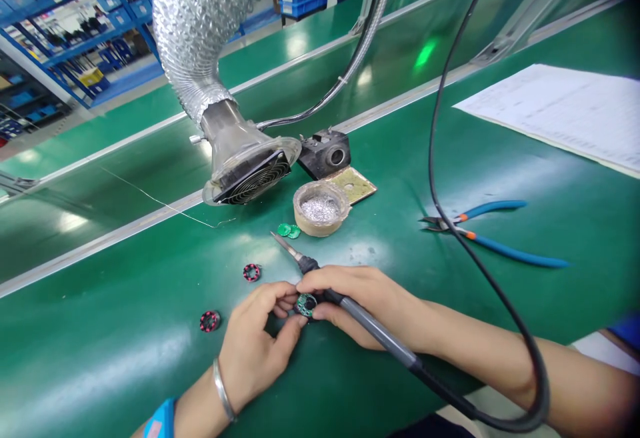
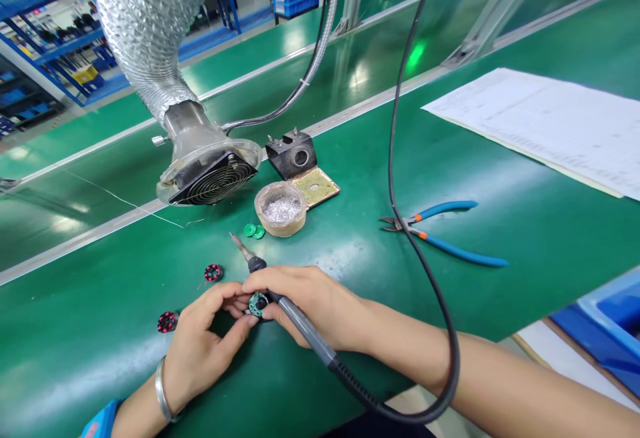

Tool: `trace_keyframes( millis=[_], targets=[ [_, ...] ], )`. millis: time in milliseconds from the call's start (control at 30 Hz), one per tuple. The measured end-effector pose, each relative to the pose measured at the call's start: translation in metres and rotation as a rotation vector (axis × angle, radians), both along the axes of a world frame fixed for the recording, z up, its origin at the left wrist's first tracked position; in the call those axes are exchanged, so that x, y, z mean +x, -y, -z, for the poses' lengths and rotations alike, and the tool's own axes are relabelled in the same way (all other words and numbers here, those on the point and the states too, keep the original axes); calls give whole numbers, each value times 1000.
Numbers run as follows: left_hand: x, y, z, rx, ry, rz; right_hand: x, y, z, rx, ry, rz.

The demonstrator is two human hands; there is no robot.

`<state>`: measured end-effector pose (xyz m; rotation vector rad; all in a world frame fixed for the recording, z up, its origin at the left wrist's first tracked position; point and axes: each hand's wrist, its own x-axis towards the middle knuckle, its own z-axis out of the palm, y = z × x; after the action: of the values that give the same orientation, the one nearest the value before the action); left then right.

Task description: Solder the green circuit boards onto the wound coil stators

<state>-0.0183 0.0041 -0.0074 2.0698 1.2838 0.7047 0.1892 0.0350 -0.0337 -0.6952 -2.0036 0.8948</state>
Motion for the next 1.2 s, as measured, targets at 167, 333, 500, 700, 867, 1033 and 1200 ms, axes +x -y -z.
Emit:
trace_keyframes(
  millis=[167,333,500,700,867,1033,1200],
  targets=[
    [3,0,1,43,-63,28,1,1,-7,21,-29,3],
    [6,-4,5,120,-98,49,0,1,-2,38,-20,3],
    [6,2,7,216,-121,23,4,1,4,59,53,-31],
    [-3,31,-6,136,-181,-5,8,2,1,38,178,-66],
    [0,58,-7,35,-253,-151,7,16,-8,103,58,19],
    [7,71,0,28,-207,-230,2,42,-16,84,-65,47],
    [16,75,6,165,-197,-345,-5,53,-7,107,-98,-65]
  ],
)
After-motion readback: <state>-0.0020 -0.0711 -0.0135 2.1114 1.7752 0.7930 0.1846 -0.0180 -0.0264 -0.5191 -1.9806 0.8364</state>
